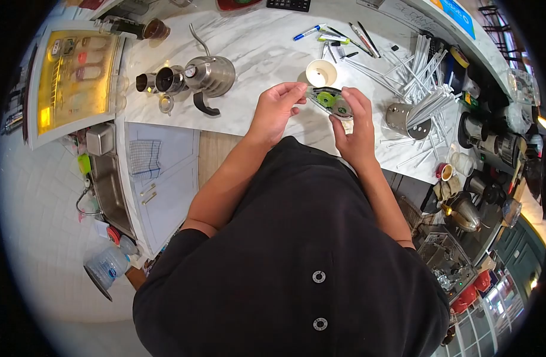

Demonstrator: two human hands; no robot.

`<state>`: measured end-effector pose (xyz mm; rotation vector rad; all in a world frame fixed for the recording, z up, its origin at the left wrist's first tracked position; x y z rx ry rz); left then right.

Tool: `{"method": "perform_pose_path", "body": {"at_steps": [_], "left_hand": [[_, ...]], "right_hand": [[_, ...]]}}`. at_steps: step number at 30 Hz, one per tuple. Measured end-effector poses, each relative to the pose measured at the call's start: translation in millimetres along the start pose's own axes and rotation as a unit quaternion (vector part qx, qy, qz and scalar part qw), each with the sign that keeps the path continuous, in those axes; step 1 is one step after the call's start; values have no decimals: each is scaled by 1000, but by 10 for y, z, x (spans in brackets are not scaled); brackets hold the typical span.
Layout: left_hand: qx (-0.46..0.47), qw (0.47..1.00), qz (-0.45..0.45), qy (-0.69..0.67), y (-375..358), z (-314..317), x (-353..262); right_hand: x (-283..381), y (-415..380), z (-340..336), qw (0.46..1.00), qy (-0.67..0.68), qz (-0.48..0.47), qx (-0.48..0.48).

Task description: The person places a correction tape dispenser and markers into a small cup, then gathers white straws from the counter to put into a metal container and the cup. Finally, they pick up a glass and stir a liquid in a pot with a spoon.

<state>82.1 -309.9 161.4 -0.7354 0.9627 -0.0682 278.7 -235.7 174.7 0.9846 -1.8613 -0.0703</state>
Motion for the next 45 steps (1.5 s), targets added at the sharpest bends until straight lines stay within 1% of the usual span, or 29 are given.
{"method": "perform_pose_path", "body": {"at_steps": [1,2,3,4,5,7,11,13,16,20,22,23,25,26,28,29,31,32,34,38,40,43,45], "left_hand": [[1,999,3,32,-10,-15,29],[1,1000,0,32,-8,-29,51],[3,998,11,58,-2,-39,68],[6,996,22,85,3,-47,88],[7,996,18,83,20,-59,115],[11,992,50,118,60,-76,154],[23,989,45,137,65,-39,219],[15,989,75,126,52,49,271],[13,990,85,108,67,133,266],[14,991,85,107,169,186,276],[1,991,70,112,215,215,265],[1,991,69,112,237,224,249],[-4,988,88,126,276,237,194],[-5,988,88,126,295,232,175],[-6,988,84,130,315,227,147],[-7,988,83,130,310,234,142],[-34,990,27,136,305,245,139],[-34,990,27,136,316,246,153],[-30,988,60,138,354,251,170],[-8,983,86,163,374,258,150],[-15,982,117,147,365,321,142],[-18,981,127,144,332,379,154],[-16,975,145,169,306,361,156]], "right_hand": [[12,-4,-12,1000,0,3,2],[19,7,-36,999,13,40,26],[30,27,-68,995,26,78,49],[32,45,-97,992,48,99,69],[11,29,-107,991,46,102,71],[-42,-8,-116,969,136,177,103],[-84,-15,-139,963,164,195,92],[-97,-11,-156,968,135,193,90],[-151,22,-206,971,122,179,101],[-217,26,-223,969,122,190,97],[-229,41,-228,959,107,234,118],[-248,34,-202,959,108,234,119],[-300,16,-130,948,174,258,73],[-316,17,-115,947,175,258,74],[-324,28,-96,921,248,293,60],[-331,31,-88,921,248,295,60],[-352,54,-76,940,217,260,51],[-357,66,-78,939,217,261,51],[-358,96,-91,952,170,244,69],[-351,99,-95,954,179,233,65],[-286,76,-67,951,171,258,30],[-245,46,-64,958,148,245,9],[-235,22,-101,960,139,243,23]]}}
Point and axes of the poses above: each hand's wrist, its own y-axis towards the middle knuckle, its own z-axis out of the palm, x = y × z, the point moved 1 cm from there along y, towards the middle knuckle, and after that the axes turned 3 degrees about -z, right-handed, at the moved point
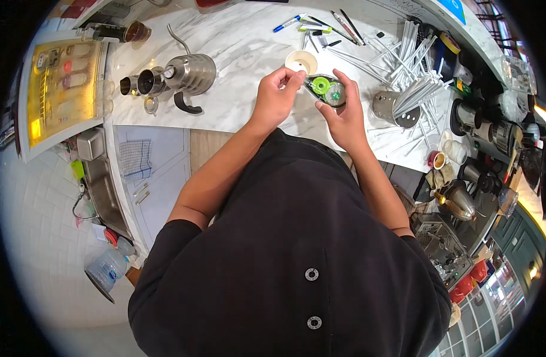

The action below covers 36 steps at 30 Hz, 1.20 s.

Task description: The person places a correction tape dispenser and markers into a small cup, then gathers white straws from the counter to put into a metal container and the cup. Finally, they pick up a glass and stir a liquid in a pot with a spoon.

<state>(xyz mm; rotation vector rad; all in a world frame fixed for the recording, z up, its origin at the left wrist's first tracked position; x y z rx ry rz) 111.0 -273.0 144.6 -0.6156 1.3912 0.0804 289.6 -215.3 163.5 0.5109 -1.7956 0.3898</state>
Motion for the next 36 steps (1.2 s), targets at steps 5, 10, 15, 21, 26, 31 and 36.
{"method": "perform_pose_path", "body": {"at_steps": [5,10,15,21,26,31,36], "left_hand": [[9,996,60,68,-31,-54,29],[50,995,35,79,9,-193,-62],[37,995,59,66,-60,-159,41],[-7,999,-22,43,-134,-345,42],[60,998,26,-7,-265,-358,23],[118,992,35,-14,-346,-373,-31],[145,988,50,34,-423,-328,-56]], "right_hand": [[14,-42,-40,999,-33,-12,24],[-29,-42,-52,997,64,18,35],[10,-84,-134,986,143,62,59],[40,-140,-228,994,95,48,33],[68,-184,-305,986,78,113,90],[-38,-219,-291,936,219,251,112],[-42,-249,-277,910,282,272,134]]}}
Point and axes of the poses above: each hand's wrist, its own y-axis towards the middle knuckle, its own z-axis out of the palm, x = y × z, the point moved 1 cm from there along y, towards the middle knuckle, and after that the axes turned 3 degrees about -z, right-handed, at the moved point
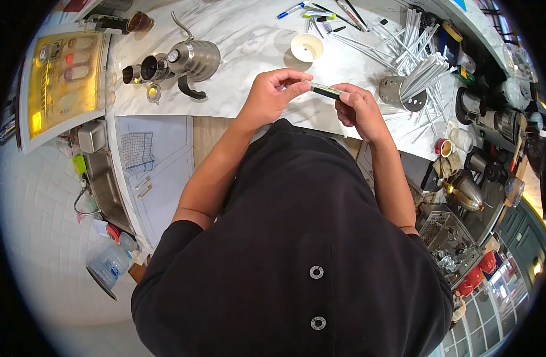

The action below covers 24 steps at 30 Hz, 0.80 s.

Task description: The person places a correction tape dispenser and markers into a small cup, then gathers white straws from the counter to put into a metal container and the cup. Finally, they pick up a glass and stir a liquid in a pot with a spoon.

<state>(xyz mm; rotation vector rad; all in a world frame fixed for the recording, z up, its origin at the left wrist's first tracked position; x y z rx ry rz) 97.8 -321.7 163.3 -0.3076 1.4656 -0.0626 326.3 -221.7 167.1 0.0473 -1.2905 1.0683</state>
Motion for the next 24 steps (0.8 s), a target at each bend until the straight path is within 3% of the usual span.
{"method": "perform_pose_path", "body": {"at_steps": [19,22,24], "left_hand": [[-27,999,43,-20,-72,24,18],[-19,998,56,37,-17,-82,-48],[-13,995,70,74,26,-113,-6]], "right_hand": [[-43,-13,230,999,35,-14,-18],[41,-17,235,999,-26,-24,-34],[128,-15,238,983,-134,-121,-37]]}}
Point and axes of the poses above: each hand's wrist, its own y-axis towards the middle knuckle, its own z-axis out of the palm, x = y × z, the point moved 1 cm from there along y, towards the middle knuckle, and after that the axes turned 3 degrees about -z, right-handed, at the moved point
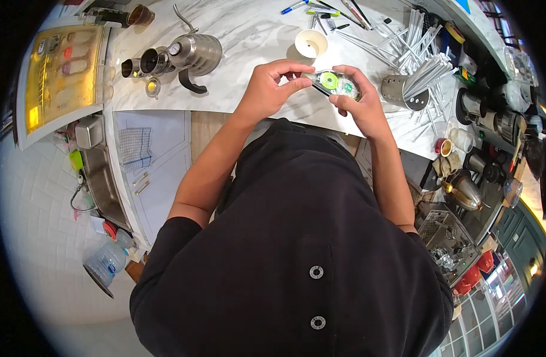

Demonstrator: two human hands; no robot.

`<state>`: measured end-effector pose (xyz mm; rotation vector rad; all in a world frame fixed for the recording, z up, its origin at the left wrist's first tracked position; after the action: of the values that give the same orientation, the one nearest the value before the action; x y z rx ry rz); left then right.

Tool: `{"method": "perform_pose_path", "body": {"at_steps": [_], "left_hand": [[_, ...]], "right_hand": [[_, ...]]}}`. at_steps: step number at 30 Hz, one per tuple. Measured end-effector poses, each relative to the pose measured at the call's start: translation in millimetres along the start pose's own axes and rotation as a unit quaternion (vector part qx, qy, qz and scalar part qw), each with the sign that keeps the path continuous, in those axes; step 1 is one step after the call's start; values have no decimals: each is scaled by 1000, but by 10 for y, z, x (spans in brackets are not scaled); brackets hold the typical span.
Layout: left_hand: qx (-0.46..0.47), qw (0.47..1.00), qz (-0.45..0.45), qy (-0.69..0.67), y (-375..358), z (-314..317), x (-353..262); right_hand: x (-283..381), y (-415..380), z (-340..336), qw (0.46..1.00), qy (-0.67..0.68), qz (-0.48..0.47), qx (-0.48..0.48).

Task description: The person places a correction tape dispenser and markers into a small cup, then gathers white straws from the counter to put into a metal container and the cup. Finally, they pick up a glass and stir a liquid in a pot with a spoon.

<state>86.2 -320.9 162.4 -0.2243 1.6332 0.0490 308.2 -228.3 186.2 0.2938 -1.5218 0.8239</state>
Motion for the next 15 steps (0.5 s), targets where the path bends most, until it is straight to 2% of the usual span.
{"method": "perform_pose_path", "body": {"at_steps": [3,12,15], "left_hand": [[2,1000,13,-16,12,13,128],[-16,998,33,60,157,58,172],[7,998,0,70,203,40,175]], "right_hand": [[-12,28,-89,999,-17,-21,22],[-27,266,-220,997,-30,-34,57],[10,345,-260,997,-9,-45,59]]}}
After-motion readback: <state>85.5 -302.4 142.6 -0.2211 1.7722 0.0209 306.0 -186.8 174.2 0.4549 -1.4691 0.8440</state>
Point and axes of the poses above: each hand's wrist, its own y-axis towards the middle knuckle, its own z-axis out of the palm, x = y × z, the point moved 1 cm from there along y, towards the middle knuckle, and after that the axes turned 3 degrees about -z, right-handed, at the moved point
